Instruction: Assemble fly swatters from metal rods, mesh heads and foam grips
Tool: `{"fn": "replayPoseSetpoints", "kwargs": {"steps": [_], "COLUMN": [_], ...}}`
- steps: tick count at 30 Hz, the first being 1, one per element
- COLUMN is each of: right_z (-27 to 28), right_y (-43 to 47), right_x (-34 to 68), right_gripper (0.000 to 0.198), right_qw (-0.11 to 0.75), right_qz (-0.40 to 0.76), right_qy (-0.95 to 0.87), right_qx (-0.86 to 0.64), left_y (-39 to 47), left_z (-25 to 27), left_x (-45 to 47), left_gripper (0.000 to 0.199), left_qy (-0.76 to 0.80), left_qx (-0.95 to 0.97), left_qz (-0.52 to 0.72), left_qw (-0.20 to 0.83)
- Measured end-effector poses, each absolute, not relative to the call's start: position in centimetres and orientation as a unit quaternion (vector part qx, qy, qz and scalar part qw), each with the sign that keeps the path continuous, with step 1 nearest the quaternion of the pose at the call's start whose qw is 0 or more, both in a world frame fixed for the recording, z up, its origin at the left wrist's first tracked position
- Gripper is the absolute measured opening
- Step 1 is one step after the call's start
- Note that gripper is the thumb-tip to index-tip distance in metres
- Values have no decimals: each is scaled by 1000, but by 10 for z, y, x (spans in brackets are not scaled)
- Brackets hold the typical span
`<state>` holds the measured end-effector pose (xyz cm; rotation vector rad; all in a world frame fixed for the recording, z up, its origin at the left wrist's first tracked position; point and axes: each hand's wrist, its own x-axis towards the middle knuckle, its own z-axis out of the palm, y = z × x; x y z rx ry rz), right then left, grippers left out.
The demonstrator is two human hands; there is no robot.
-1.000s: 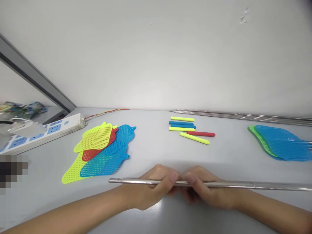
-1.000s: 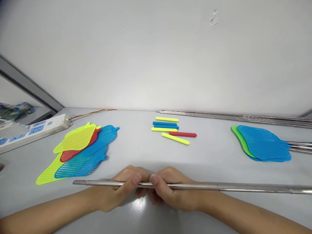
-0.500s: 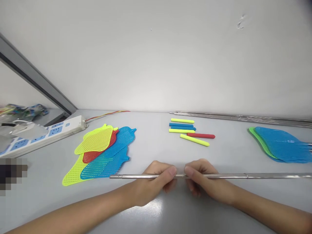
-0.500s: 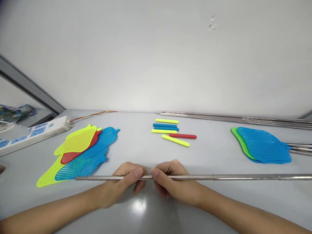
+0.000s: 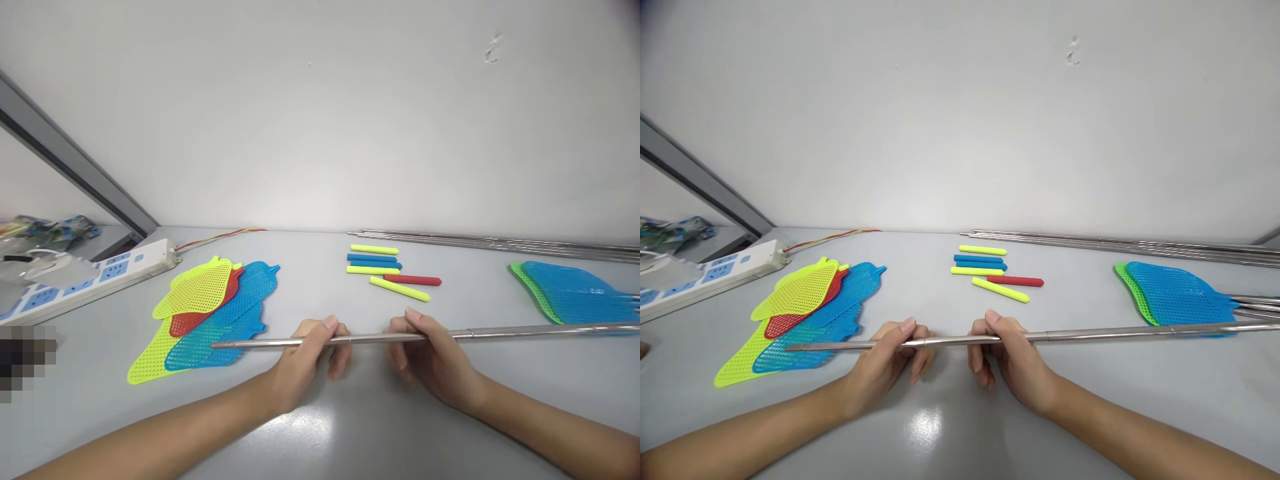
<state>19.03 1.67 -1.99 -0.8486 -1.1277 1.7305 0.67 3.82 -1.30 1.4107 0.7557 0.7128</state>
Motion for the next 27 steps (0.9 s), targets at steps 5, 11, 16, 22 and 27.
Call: {"fn": "replayPoseSetpoints", "kwargs": {"steps": [5,11,16,22,27], "right_z": [-26,-23,-20,-21,-18], "right_y": [9,5,4,3,3], "right_x": [194,195,195,195,196], "right_gripper": [60,60,59,60,59], "right_qw": [404,368,353,347,334], "right_qz": [708,709,704,697,699], "right_qy": [-498,-528,-545,-555,-557], "right_qx": [-295,-289,-289,-295,-299], "left_y": [36,36,35,35,34], "left_z": [5,5,-5,0,9], "left_x": [1,-2,-2,-2,-4], "left_gripper": [53,55,59,60,57], "left_qy": [289,269,273,280,299], "left_qx": [724,750,757,766,756], "left_qz": [171,146,151,143,100], "left_qw": [603,586,574,561,574]}}
